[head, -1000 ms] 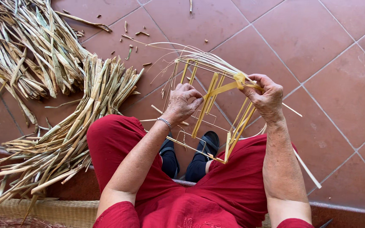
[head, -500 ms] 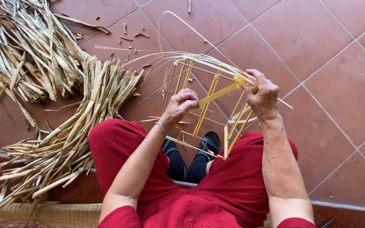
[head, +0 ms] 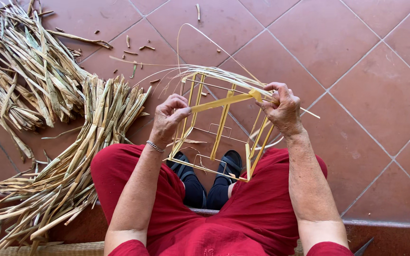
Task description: The person sits on a tiled floor and uses shears to trim the ends of dried palm fronds. After trimming, the person gathers the fronds and begins weaving them into a rectangular basket frame, interlacing the strips to form the sides of the basket.
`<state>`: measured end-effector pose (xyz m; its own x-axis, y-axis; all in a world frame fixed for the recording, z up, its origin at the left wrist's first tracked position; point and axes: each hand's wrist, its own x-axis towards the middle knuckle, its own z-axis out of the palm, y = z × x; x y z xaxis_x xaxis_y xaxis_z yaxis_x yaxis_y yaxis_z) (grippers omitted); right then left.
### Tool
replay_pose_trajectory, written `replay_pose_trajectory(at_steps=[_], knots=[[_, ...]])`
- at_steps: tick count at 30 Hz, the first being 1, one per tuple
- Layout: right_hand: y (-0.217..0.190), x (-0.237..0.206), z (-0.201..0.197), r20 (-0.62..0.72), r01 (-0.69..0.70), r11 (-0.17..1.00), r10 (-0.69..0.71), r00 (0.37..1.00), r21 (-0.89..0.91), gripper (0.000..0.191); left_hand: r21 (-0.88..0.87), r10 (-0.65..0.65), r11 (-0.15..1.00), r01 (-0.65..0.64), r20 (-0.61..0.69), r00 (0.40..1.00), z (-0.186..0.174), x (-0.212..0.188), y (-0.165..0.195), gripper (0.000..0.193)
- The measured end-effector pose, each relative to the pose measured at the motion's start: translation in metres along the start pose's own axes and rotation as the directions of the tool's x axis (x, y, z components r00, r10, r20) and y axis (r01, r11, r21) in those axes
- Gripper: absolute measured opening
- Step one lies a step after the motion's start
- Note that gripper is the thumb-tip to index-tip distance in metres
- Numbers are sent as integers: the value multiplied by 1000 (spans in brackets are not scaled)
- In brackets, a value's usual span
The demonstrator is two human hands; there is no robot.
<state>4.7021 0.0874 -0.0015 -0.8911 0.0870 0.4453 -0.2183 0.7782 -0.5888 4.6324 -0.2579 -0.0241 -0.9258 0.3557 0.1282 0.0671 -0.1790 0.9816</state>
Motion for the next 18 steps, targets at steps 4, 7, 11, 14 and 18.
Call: replay_pose_trajectory(at_steps=[4,7,11,14,18], knots=[[11,-1,-5,3,-14,1000,14,1000,-25,37,-65,67,995,-75,-123,990,-24,-2,18,8],[12,0,-6,15,-91,996,91,996,4,34,105,20,994,-7,-116,993,-33,2,27,6],[3,0,-7,6,-25,998,25,1000,52,45,536,253,825,-179,-67,965,-36,8,35,7],[-2,2,-10,65,-106,991,100,993,87,50,693,344,689,-211,-57,937,-34,16,36,8],[-3,1,-11,135,-219,943,190,972,251,49,784,440,579,-226,-66,896,-32,25,31,11]])
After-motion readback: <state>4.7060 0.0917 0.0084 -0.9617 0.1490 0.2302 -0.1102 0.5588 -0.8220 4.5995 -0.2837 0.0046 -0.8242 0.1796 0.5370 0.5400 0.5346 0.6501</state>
